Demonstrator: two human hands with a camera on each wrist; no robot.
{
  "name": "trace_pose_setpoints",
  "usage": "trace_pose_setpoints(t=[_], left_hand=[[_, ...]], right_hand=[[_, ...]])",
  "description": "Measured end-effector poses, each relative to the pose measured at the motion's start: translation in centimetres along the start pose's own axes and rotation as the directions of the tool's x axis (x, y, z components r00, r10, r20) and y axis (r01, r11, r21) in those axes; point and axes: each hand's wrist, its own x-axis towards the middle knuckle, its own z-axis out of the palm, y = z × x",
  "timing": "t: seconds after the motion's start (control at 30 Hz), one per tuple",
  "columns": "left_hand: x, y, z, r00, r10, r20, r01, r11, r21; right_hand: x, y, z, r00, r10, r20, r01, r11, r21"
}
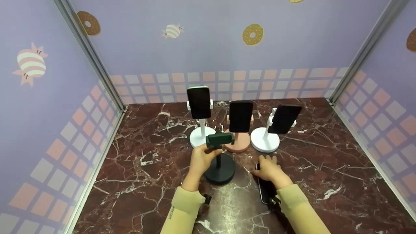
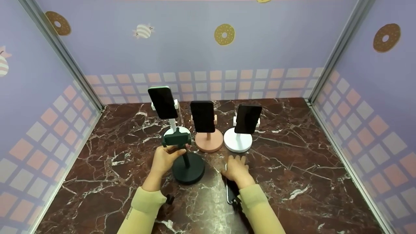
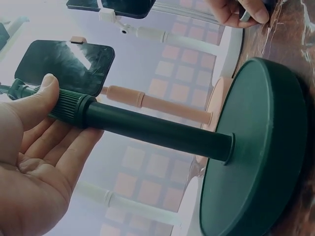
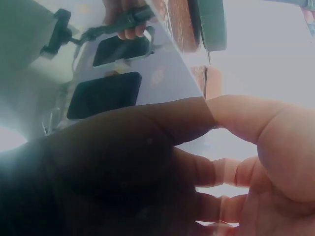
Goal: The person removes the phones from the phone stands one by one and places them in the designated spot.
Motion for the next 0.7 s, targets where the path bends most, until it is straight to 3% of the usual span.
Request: trace_pose_setpoints(t=[0.4,0.7], left_hand=[[-0.3,-0.1,-3.4,0.999,-0.017,-0.028,0.017,1.000,0.008],[0.2,-0.4,-6.3,0.997,0.015,-0.073,-0.010,0.998,0.061]], right_hand=[[-0.2,0.0,0.0,0.999,0.002,-0.043,-0.001,0.999,0.032],[-0.3,-0.1,-0.1,0.999,0.014,-0.038,-0.012,0.999,0.052]])
